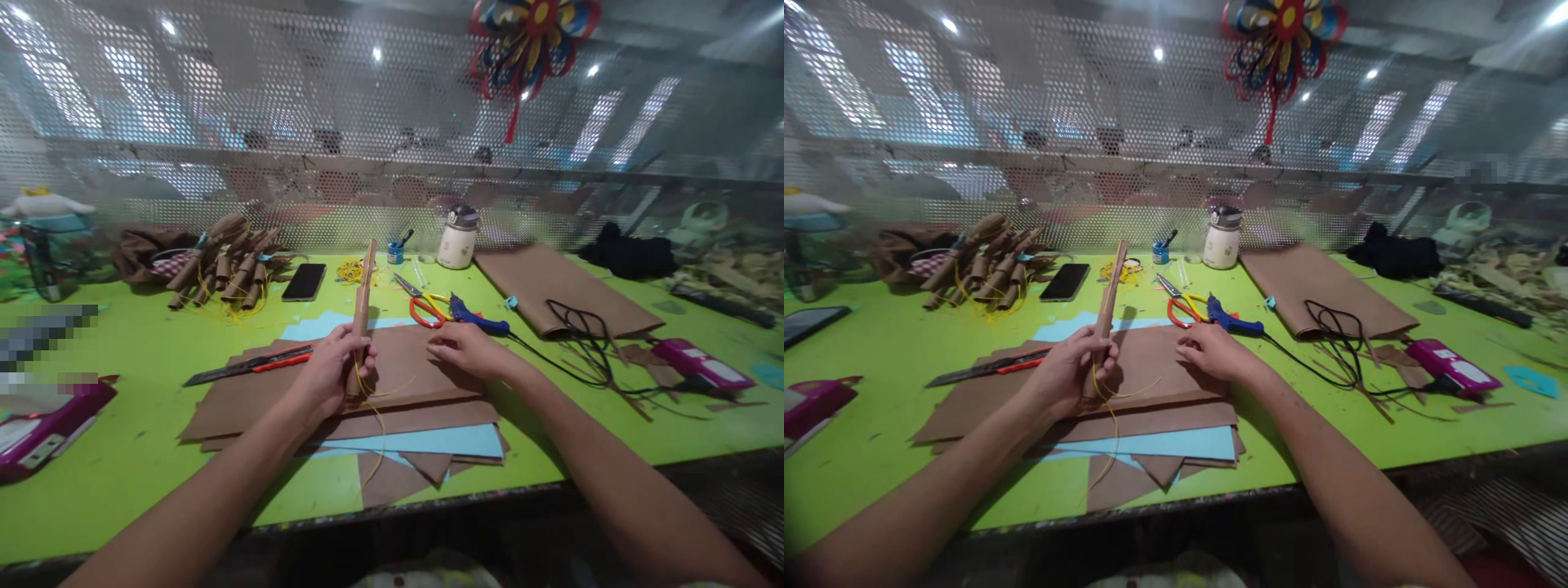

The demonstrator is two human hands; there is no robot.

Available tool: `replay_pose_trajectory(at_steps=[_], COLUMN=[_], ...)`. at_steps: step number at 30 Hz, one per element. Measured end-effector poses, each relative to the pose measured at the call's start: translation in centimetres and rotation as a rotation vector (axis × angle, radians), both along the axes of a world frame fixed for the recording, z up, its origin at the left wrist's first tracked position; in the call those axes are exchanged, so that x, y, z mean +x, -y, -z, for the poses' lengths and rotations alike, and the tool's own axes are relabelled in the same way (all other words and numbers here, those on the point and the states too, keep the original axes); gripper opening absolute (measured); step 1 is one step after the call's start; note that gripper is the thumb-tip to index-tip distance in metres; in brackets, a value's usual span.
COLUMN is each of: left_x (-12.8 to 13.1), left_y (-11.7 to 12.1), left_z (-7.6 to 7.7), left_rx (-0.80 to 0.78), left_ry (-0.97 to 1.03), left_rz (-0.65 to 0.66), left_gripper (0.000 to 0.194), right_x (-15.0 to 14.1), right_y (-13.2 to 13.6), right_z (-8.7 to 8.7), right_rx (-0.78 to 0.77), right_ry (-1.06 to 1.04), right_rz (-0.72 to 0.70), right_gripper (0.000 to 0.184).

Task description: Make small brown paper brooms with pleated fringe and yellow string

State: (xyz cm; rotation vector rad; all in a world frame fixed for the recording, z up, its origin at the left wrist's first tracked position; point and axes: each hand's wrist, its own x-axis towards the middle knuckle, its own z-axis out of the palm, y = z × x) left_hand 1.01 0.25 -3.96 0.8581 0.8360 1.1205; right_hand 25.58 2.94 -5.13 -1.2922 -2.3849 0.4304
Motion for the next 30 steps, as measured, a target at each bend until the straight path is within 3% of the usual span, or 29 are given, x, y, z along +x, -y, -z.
replay_pose_trajectory(at_steps=[9,30], left_x=[-0.12,-0.37], left_y=[-0.31,-0.65], left_z=[-0.23,-0.17], left_rx=[-0.083,-0.062], left_ry=[-0.077,-0.116], left_rz=[0.004,0.016], left_gripper=[0.013,0.005], right_x=[-0.16,0.37], right_y=[0.18,0.24], right_z=[-0.34,-0.45], right_rx=[0.009,0.042], right_ry=[-0.006,-0.013], right_rz=[-0.009,-0.009], right_gripper=[0.021,0.020])
